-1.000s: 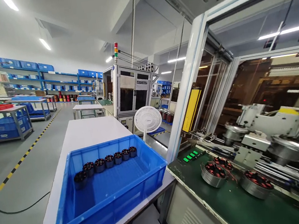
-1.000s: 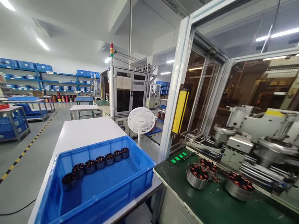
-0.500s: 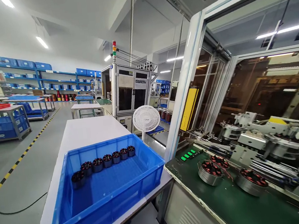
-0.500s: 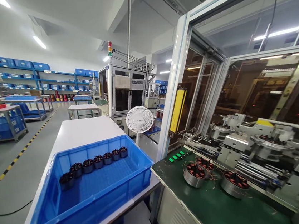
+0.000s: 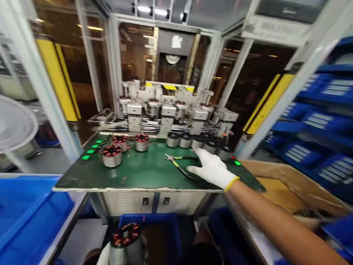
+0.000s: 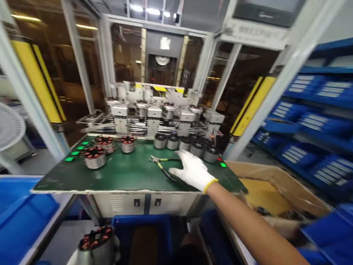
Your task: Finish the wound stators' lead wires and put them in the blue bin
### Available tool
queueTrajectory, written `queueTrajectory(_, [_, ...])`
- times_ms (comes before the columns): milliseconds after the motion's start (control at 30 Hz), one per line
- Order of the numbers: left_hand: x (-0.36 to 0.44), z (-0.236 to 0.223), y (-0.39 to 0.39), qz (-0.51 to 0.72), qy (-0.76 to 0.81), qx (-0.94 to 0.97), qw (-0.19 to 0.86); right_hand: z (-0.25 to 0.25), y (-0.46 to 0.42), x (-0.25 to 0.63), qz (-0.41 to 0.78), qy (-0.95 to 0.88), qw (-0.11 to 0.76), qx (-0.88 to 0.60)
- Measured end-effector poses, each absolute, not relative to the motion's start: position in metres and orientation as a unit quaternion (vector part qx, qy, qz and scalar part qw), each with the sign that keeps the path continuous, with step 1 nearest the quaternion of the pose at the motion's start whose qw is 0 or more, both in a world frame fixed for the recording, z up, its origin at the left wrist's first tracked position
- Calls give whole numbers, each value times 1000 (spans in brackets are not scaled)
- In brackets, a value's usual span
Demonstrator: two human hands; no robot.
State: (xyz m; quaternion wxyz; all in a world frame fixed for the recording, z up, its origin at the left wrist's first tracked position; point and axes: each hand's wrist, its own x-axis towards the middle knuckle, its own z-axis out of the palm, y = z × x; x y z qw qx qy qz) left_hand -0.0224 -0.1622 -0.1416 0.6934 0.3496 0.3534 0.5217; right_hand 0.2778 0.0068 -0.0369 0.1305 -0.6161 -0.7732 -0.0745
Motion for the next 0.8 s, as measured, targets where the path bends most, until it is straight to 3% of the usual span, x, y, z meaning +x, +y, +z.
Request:
queueTrajectory(267, [-16,-146,-161,531,391,281,697,-73,25,260,-70,-808,85,-578])
queueTrajectory(400, [-17,-154,-166,536,353,270,717,-76,5,249,-68,-879,86,-464])
queueTrajectory(667, [-15,-151,-164,506,333,319,729,-88,-51,246,-179,-890,20,-418])
queueTrajectory(800, [-17,-158,-170,490,396,295,719,-81,-77,245,-93,-913,26,-397])
